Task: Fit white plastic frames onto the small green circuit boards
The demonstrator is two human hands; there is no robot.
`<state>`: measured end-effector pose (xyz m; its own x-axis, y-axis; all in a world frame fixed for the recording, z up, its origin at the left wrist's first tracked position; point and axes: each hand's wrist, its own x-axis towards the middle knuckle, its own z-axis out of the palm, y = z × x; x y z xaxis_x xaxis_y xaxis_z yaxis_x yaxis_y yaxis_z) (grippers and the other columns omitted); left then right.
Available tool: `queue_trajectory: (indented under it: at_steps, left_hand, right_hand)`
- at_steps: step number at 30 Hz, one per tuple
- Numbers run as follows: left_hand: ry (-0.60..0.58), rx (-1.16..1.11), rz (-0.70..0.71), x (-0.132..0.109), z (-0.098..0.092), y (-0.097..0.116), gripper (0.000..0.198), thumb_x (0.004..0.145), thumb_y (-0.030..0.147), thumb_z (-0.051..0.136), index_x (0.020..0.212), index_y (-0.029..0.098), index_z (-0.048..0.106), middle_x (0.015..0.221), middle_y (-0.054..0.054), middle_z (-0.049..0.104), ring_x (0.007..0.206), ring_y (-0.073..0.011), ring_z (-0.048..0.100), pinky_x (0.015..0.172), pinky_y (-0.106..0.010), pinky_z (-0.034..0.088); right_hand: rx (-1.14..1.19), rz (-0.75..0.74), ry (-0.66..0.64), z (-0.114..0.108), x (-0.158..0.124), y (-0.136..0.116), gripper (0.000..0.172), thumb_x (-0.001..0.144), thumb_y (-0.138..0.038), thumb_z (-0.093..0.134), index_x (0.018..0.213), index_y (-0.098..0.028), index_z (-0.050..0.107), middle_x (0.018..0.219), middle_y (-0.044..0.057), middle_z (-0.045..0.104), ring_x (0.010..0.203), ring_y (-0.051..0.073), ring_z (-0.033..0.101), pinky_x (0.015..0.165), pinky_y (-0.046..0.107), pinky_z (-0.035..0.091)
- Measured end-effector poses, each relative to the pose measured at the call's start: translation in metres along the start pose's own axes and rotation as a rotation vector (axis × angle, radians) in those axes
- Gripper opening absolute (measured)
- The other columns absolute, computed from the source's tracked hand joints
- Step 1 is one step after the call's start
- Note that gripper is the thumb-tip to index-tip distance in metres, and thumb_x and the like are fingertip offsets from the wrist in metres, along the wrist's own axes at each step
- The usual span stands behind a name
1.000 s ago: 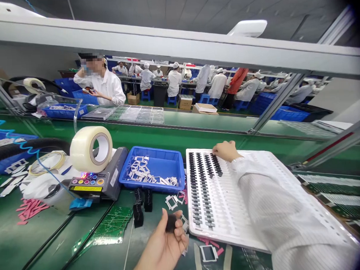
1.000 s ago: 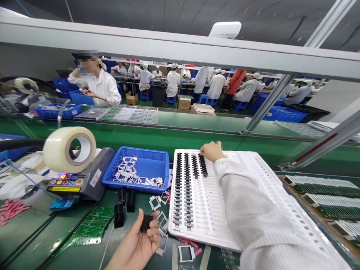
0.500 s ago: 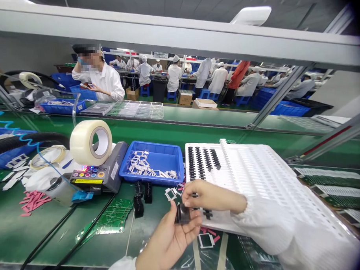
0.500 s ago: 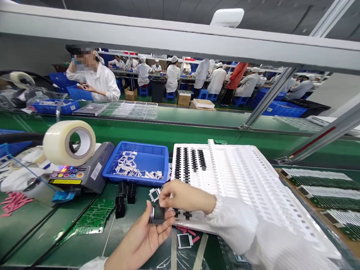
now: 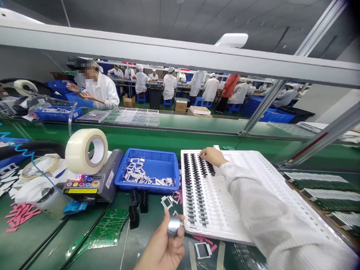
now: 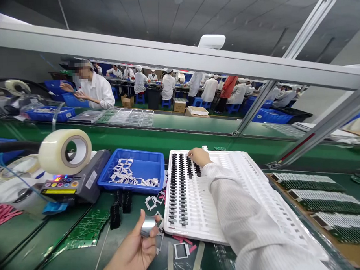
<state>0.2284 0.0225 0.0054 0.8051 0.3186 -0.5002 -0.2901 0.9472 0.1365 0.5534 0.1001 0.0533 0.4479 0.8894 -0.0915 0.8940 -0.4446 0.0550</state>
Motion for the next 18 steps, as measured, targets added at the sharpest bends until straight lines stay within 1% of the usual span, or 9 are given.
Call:
queue_trajectory:
  at_steps: [4, 7, 10, 14, 16, 18]
  left_hand:
    - [0.020, -0.017, 0.027, 0.001, 0.000, 0.002, 0.040, 0.088, 0.047, 0.040, 0.088, 0.010, 0.055, 0.054, 0.003, 0.051, 0.035, 0.0000, 0.036, 0.039, -0.012, 0.023]
    - [0.039, -0.003, 0.041, 0.002, -0.002, 0.001, 0.037, 0.088, 0.046, 0.043, 0.089, 0.011, 0.055, 0.057, 0.002, 0.053, 0.037, -0.0013, 0.039, 0.041, -0.013, 0.025]
    - [0.040, -0.013, 0.048, 0.001, -0.004, 0.001, 0.036, 0.086, 0.047, 0.047, 0.088, 0.012, 0.055, 0.056, 0.003, 0.052, 0.037, -0.0019, 0.040, 0.041, -0.014, 0.026]
    - [-0.010, -0.049, 0.051, -0.003, -0.005, 0.003, 0.036, 0.086, 0.045, 0.050, 0.090, 0.010, 0.056, 0.055, 0.003, 0.052, 0.039, -0.0021, 0.043, 0.043, -0.014, 0.031]
    - [-0.005, -0.039, 0.046, -0.005, -0.007, 0.005, 0.036, 0.085, 0.046, 0.051, 0.090, 0.010, 0.057, 0.055, 0.003, 0.053, 0.040, -0.0029, 0.045, 0.043, -0.014, 0.032]
    - [0.023, -0.026, 0.043, -0.005, -0.008, 0.007, 0.037, 0.085, 0.047, 0.050, 0.088, 0.011, 0.057, 0.053, 0.003, 0.053, 0.039, -0.0039, 0.047, 0.042, -0.015, 0.033]
  right_hand:
    - [-0.085, -0.022, -0.025, 0.010, 0.017, 0.009, 0.027, 0.091, -0.033, 0.052, 0.112, -0.018, 0.057, 0.116, 0.007, 0.058, 0.098, 0.018, 0.058, 0.083, 0.039, 0.050]
    - [-0.124, -0.094, -0.052, 0.009, 0.026, 0.012, 0.027, 0.091, -0.033, 0.052, 0.112, -0.018, 0.057, 0.115, 0.007, 0.058, 0.097, 0.018, 0.059, 0.083, 0.038, 0.051]
    - [-0.160, -0.168, -0.058, 0.007, 0.028, 0.011, 0.027, 0.090, -0.033, 0.052, 0.112, -0.017, 0.057, 0.115, 0.007, 0.058, 0.097, 0.018, 0.059, 0.083, 0.039, 0.050]
    - [-0.181, -0.216, -0.001, 0.005, 0.023, 0.006, 0.029, 0.090, -0.032, 0.054, 0.113, -0.016, 0.056, 0.115, 0.008, 0.058, 0.100, 0.020, 0.058, 0.085, 0.042, 0.049]
    - [-0.160, -0.213, 0.045, 0.001, 0.018, 0.005, 0.029, 0.089, -0.033, 0.054, 0.112, -0.016, 0.056, 0.115, 0.008, 0.058, 0.101, 0.020, 0.057, 0.087, 0.043, 0.048]
    - [-0.114, -0.196, 0.092, -0.008, 0.010, 0.001, 0.026, 0.089, -0.032, 0.054, 0.109, -0.016, 0.057, 0.115, 0.007, 0.058, 0.103, 0.021, 0.056, 0.089, 0.044, 0.046]
